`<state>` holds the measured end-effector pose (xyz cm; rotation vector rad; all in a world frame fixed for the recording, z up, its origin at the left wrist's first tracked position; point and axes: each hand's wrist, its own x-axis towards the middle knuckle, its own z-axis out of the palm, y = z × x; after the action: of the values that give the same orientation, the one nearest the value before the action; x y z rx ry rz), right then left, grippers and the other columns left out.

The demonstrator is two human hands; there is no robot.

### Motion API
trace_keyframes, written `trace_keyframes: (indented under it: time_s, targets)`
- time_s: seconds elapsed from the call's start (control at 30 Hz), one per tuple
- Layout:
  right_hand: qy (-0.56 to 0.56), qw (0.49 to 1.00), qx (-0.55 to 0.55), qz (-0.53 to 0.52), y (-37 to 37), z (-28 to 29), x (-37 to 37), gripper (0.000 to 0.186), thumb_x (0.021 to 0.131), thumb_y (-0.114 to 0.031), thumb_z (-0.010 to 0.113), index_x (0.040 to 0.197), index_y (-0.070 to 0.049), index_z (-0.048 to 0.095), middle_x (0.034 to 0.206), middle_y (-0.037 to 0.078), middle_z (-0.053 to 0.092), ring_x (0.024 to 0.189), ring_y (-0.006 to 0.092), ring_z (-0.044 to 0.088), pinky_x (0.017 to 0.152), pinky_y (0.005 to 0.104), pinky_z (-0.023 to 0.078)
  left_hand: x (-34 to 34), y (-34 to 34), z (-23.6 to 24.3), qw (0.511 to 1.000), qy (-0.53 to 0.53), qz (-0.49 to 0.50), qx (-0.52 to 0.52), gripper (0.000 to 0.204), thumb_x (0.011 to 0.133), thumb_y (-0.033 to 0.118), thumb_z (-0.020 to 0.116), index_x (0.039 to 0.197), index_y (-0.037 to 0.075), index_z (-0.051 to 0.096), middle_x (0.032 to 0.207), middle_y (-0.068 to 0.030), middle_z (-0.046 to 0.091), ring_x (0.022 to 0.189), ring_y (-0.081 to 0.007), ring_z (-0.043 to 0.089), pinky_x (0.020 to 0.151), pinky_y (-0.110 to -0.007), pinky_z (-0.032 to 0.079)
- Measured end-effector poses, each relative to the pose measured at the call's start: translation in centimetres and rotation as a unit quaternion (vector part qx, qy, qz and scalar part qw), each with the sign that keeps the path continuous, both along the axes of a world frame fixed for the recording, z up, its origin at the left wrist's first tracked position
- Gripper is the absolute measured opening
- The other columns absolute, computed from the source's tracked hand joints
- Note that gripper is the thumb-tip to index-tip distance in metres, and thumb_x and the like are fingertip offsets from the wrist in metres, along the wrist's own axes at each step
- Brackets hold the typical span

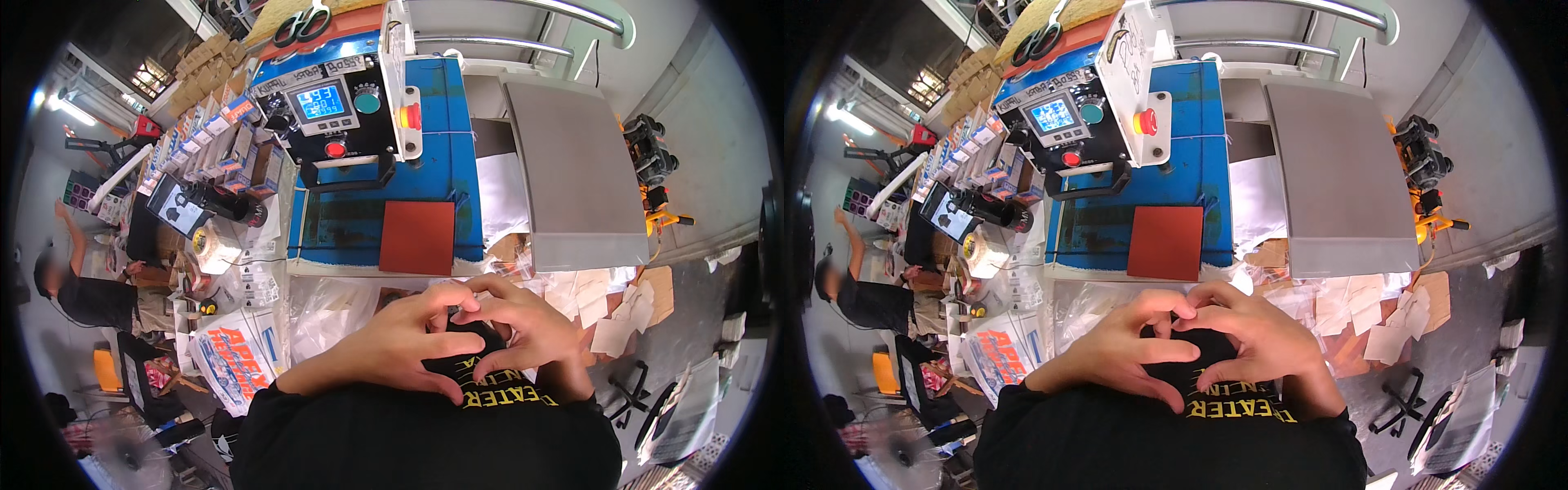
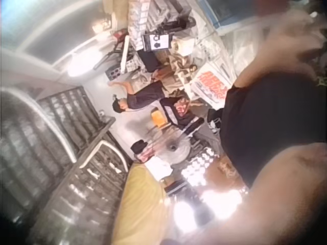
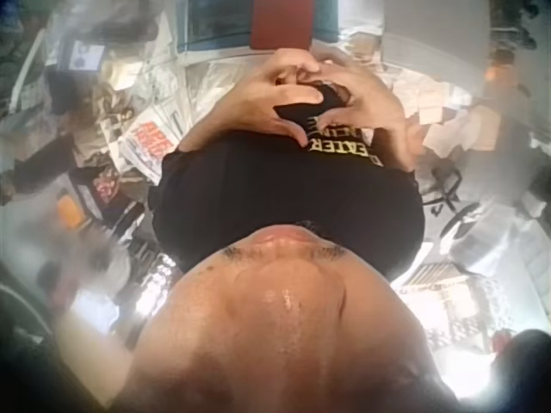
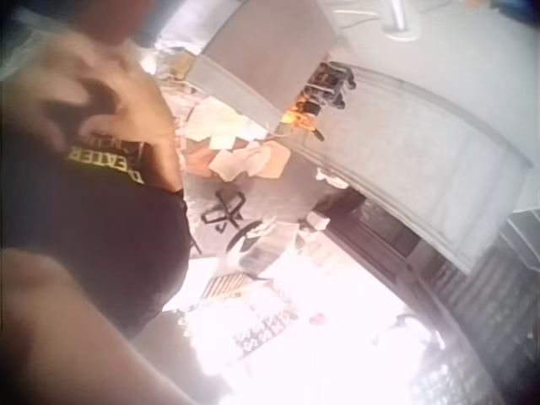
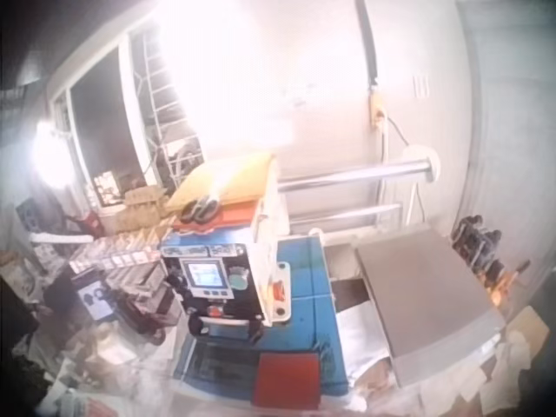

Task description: The person positions a white t-shirt on a heat press, aligns a graphic transfer, trims it with scissors, and peels the carrier sheet from another printed black shirt.

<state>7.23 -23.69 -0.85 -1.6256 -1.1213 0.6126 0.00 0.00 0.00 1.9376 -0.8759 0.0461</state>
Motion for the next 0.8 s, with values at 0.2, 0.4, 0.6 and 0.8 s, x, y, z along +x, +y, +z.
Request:
trace_keyframes:
  time_s: [0.2,0.4,0.6,0.8]
  targets:
    - [0.005,1.0,0.025,-0.011,-1.2,-0.2,0.1,0.071,0.062,-0.031,0.094,0.123,-0.013,0.064,0.127,0.016,0.053,0.112,0.0332,0.059,0.088,0.0389,0.052,0.5,-0.5,-0.2,1.0,0.015,0.007,0.002,0.057,0.066,0.044,0.089,0.11,0.015,0.067,0.13,-0.0099,0.048,0.07,-0.0164,0.047,0.064,-0.029,0.046]
    - [0.034,0.998,0.034,-0.028,-1.3,-0.3,0.0,0.068,0.062,-0.024,0.095,0.122,-0.012,0.064,0.127,0.016,0.053,0.106,0.0308,0.062,0.083,0.0376,0.053,0.6,-0.1,-0.9,0.999,0.036,-0.003,0.011,0.055,0.066,0.042,0.089,0.109,0.014,0.067,0.132,-0.0112,0.049,0.076,-0.0192,0.051,0.067,-0.031,0.047]
    - [-0.027,0.998,0.052,-0.028,0.8,0.3,-0.2,0.061,0.062,-0.018,0.095,0.117,-0.015,0.068,0.128,0.014,0.053,0.07,0.0096,0.058,0.055,0.0235,0.047,0.4,0.9,0.1,1.0,0.01,-0.01,0.026,0.041,0.072,0.03,0.087,0.102,0.014,0.066,0.127,-0.0098,0.052,0.077,-0.0202,0.054,0.067,-0.034,0.048]
    - [-0.054,0.997,0.055,-0.03,3.7,0.3,0.2,0.052,0.063,-0.01,0.091,0.109,-0.012,0.067,0.119,0.012,0.053,0.077,0.0117,0.059,0.056,0.0235,0.047,-0.1,3.1,0.3,0.999,-0.012,0.022,0.046,0.032,0.074,0.016,0.084,0.099,0.013,0.065,0.12,-0.0084,0.053,0.075,-0.0181,0.056,0.066,-0.032,0.049]
